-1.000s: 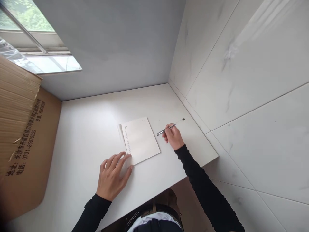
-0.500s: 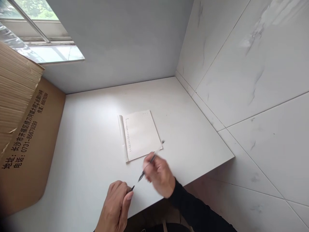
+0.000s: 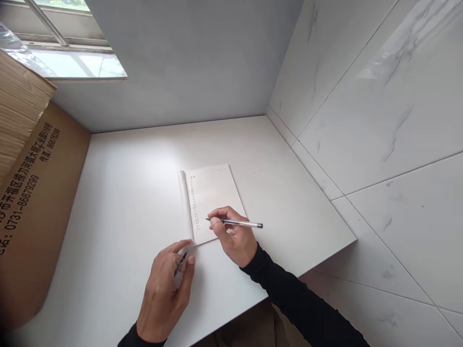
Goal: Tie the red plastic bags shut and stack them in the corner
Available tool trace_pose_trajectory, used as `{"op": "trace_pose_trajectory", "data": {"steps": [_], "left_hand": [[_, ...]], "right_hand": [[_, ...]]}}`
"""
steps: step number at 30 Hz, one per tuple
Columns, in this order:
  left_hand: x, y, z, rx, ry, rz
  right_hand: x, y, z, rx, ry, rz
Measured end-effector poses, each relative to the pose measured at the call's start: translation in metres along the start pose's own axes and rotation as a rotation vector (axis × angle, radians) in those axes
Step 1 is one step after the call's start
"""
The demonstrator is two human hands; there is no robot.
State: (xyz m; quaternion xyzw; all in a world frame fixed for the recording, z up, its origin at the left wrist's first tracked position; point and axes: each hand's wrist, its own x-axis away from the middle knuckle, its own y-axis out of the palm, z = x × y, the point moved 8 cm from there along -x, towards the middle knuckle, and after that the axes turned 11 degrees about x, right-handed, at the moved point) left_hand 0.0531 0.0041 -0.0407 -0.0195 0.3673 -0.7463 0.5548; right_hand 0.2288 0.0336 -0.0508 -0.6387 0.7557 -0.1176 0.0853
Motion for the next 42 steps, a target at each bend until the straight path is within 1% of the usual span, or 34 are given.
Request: {"op": "trace_pose_trajectory", "data": {"steps": [5, 8, 14, 16, 20, 24, 27, 30, 32, 34, 36, 38, 39, 42], "left_hand": [[0.004, 0.000, 0.002, 0.028, 0.018, -0.013], [0.003, 0.001, 0.000, 0.055, 0.019, -0.029], [0.001, 0.001, -0.003, 0.099, 0.007, -0.022], [0.001, 0.001, -0.004, 0.116, -0.012, -0.040], [0.003, 0.002, -0.011, 0.167, -0.101, -0.064], [0.002, 0.002, -0.011, 0.186, -0.103, -0.079], [-0.001, -0.001, -0.009, 0.180, -0.102, -0.047], [-0.003, -0.005, -0.011, 0.161, -0.150, 0.004], [-0.004, -0.005, -0.013, 0.155, -0.169, 0.018], [-0.004, -0.003, -0.012, 0.143, -0.138, 0.001], [-0.003, 0.000, -0.008, 0.127, -0.074, -0.032], [-0.002, 0.003, -0.007, 0.116, -0.043, -0.063], [-0.002, 0.003, -0.007, 0.111, -0.037, -0.070], [-0.002, 0.003, -0.007, 0.102, -0.027, -0.070]], "right_hand": [[-0.005, 0.011, 0.007, 0.108, -0.023, -0.031], [-0.004, 0.012, 0.008, 0.134, -0.026, -0.017], [-0.002, 0.015, 0.007, 0.220, -0.063, -0.008], [-0.002, 0.016, 0.007, 0.237, -0.070, -0.011], [-0.004, 0.018, 0.007, 0.229, -0.061, -0.041], [-0.004, 0.019, 0.005, 0.221, -0.065, -0.053], [-0.002, 0.019, 0.002, 0.247, -0.097, -0.017], [0.000, 0.019, 0.001, 0.268, -0.108, 0.014], [0.000, 0.019, 0.002, 0.282, -0.103, 0.016], [0.001, 0.019, -0.001, 0.313, -0.134, 0.035], [0.003, 0.017, -0.008, 0.356, -0.215, 0.085], [0.006, 0.018, -0.015, 0.391, -0.293, 0.118], [0.006, 0.019, -0.016, 0.400, -0.308, 0.119], [0.005, 0.022, -0.014, 0.408, -0.284, 0.105]]}}
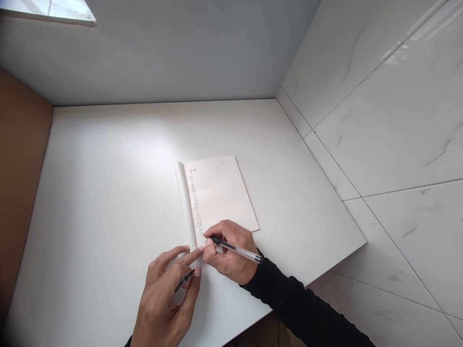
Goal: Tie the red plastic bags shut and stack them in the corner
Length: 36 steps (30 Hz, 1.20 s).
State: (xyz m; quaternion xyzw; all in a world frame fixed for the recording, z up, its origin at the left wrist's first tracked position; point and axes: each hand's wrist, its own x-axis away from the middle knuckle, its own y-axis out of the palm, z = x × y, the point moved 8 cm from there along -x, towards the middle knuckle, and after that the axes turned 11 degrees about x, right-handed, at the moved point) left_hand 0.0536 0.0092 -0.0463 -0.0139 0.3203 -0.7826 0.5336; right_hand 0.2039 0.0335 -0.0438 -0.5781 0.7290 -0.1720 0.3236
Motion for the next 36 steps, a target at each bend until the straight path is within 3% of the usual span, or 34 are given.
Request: {"op": "trace_pose_trajectory", "data": {"steps": [5, 36], "left_hand": [[-0.0002, 0.0015, -0.0005, 0.011, -0.005, -0.005], [0.0000, 0.0026, -0.0023, 0.031, -0.031, 0.003]], "right_hand": [[-0.0008, 0.0018, -0.0030, 0.026, -0.067, 0.024], [-0.0055, 0.0062, 0.0000, 0.028, -0.049, -0.048]]}}
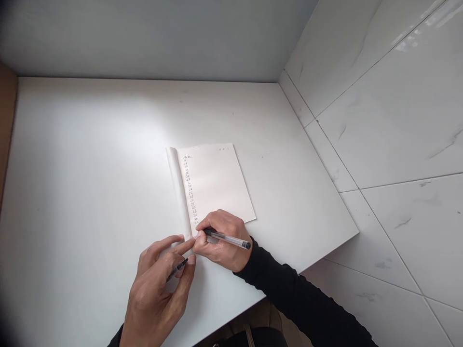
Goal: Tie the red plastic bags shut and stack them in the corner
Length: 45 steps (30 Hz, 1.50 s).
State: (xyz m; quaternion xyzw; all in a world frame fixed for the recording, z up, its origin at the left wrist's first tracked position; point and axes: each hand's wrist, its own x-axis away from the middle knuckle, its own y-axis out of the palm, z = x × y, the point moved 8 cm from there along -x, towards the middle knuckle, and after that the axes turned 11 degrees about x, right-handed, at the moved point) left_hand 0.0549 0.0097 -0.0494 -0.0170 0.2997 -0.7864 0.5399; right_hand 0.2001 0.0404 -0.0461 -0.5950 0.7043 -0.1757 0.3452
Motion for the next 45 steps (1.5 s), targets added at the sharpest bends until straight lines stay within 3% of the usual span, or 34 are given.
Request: {"op": "trace_pose_trajectory", "data": {"steps": [27, 34, 40, 45], "left_hand": [[-0.001, 0.001, -0.001, 0.014, -0.011, 0.014], [-0.003, -0.002, 0.005, 0.022, -0.006, -0.015], [-0.004, -0.001, 0.005, 0.005, -0.032, -0.070], [-0.005, 0.003, 0.007, -0.070, 0.036, -0.057]], "right_hand": [[0.001, -0.002, 0.008, -0.028, 0.098, -0.024], [0.010, -0.010, 0.025, -0.258, 0.225, 0.070], [0.016, -0.005, 0.024, -0.618, 0.334, -0.041], [0.020, -0.010, 0.008, -0.675, 0.329, -0.115]]}}
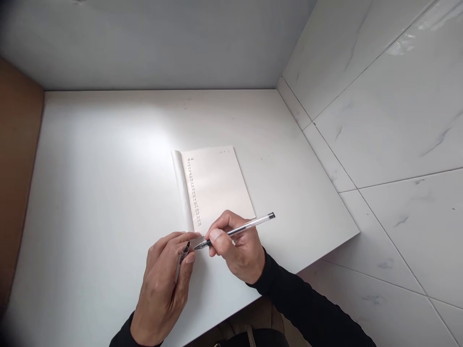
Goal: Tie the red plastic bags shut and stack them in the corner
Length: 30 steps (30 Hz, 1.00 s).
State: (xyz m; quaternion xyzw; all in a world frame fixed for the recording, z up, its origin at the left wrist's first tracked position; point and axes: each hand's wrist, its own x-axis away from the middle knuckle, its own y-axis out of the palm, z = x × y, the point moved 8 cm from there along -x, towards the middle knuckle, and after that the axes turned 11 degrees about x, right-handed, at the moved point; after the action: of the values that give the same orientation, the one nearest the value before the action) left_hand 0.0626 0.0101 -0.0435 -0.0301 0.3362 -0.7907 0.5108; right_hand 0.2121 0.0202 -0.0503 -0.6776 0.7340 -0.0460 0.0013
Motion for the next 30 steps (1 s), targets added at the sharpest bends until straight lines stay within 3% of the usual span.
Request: {"op": "trace_pose_trajectory", "data": {"steps": [10, 16, 25, 30], "left_hand": [[0.001, 0.003, 0.015, -0.119, 0.131, -0.012], [0.002, 0.003, 0.019, -0.145, 0.160, 0.009], [0.009, 0.007, 0.029, -0.234, 0.227, 0.018], [0.012, 0.011, 0.033, -0.228, 0.227, -0.009]], "right_hand": [[0.006, 0.006, -0.008, 0.266, 0.079, -0.135], [0.016, -0.002, -0.007, 0.279, 0.077, -0.089], [0.026, 0.001, -0.001, 0.374, 0.082, -0.168], [0.031, 0.009, -0.006, 0.253, 0.075, -0.246]]}}
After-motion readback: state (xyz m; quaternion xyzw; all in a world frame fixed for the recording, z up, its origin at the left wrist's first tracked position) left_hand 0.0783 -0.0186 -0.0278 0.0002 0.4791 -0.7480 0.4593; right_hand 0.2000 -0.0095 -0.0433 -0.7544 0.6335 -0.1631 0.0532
